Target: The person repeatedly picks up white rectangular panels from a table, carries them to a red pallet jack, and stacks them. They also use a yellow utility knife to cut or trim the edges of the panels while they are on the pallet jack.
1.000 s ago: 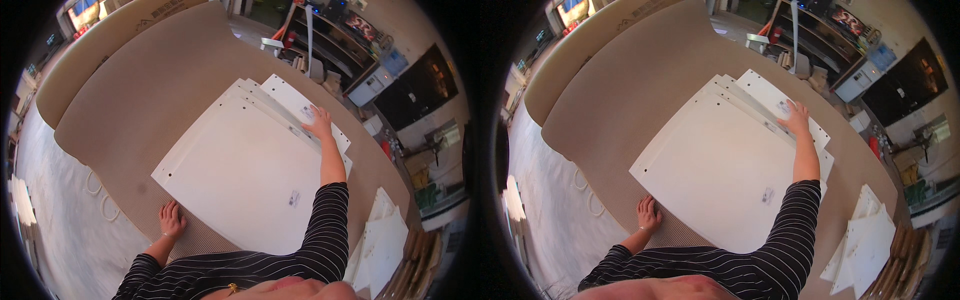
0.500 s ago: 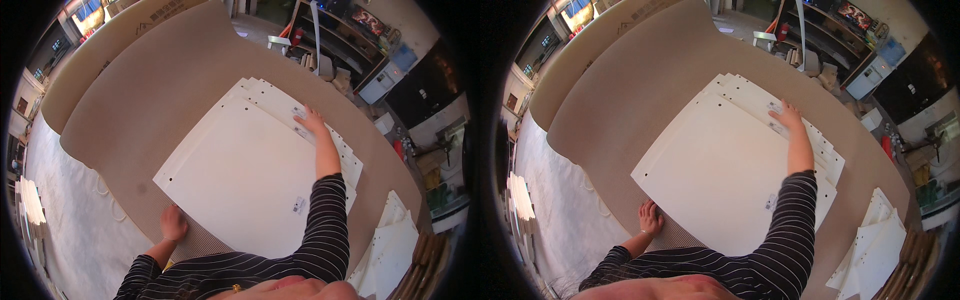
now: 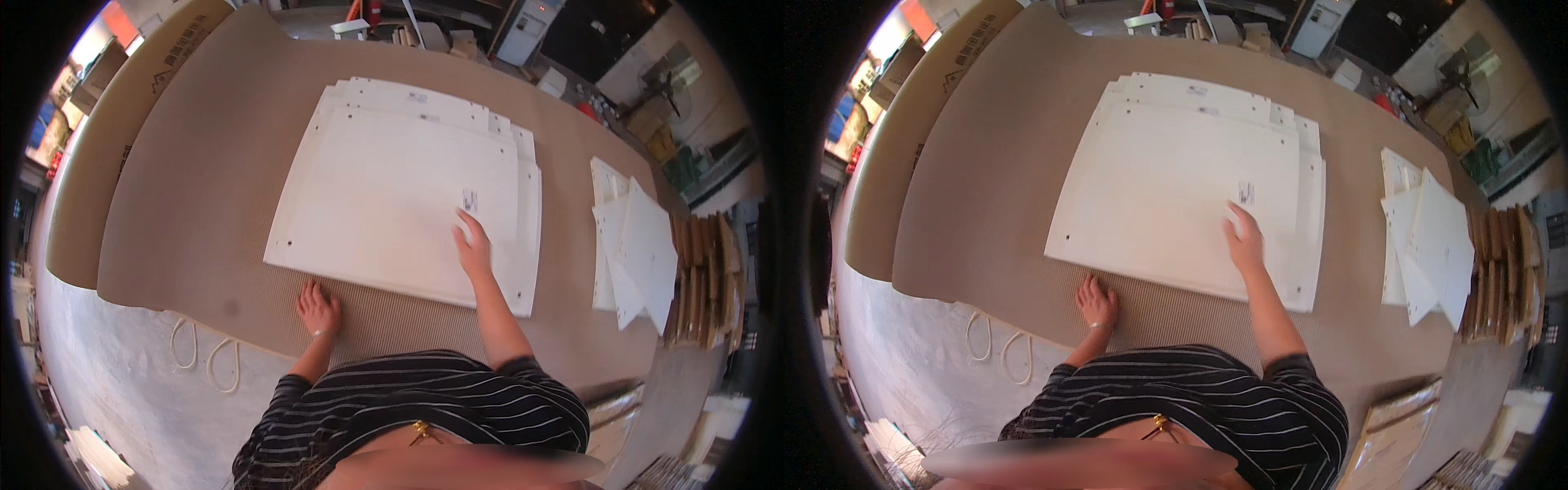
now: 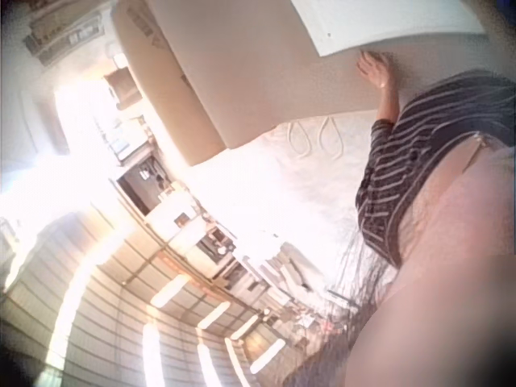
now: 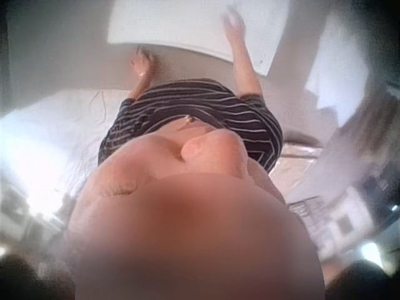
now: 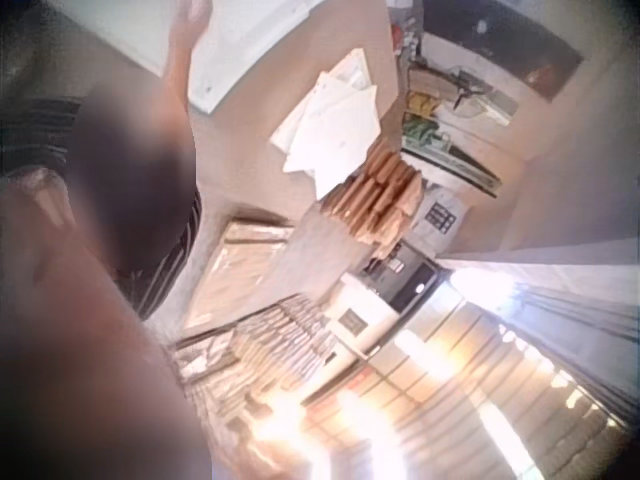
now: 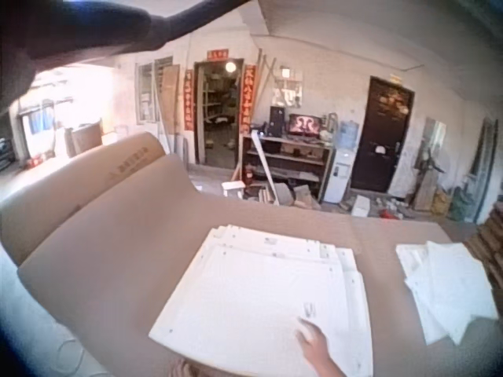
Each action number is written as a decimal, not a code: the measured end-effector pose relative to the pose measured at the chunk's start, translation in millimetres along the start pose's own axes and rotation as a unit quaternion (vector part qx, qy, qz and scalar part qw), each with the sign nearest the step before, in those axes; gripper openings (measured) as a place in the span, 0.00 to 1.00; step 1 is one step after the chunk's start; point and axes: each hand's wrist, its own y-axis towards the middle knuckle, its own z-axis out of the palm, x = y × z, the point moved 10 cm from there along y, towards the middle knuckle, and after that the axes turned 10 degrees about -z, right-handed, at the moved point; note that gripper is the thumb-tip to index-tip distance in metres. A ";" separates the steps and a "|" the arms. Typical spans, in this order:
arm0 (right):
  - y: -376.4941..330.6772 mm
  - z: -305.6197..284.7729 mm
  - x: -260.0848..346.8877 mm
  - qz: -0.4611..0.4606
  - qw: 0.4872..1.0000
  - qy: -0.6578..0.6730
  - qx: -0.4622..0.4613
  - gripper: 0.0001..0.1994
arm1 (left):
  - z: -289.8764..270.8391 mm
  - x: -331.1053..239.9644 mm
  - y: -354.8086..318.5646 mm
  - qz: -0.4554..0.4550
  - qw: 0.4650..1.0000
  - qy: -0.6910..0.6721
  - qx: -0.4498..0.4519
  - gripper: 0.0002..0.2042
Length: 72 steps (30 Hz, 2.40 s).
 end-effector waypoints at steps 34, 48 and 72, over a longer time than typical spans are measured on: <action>-219.9 -37.5 -56.7 0.512 0.822 0.143 -0.204 0.39 | -23.4 23.6 134.5 -0.047 0.997 -0.043 0.042 0.20; -278.7 -33.6 12.2 0.355 0.919 0.020 -0.167 0.36 | -1.7 15.0 161.5 0.071 0.968 0.228 -0.076 0.17; -800.8 365.3 283.6 0.822 0.364 0.155 -0.410 0.20 | 58.4 -406.6 -178.6 0.655 0.736 0.172 0.003 0.43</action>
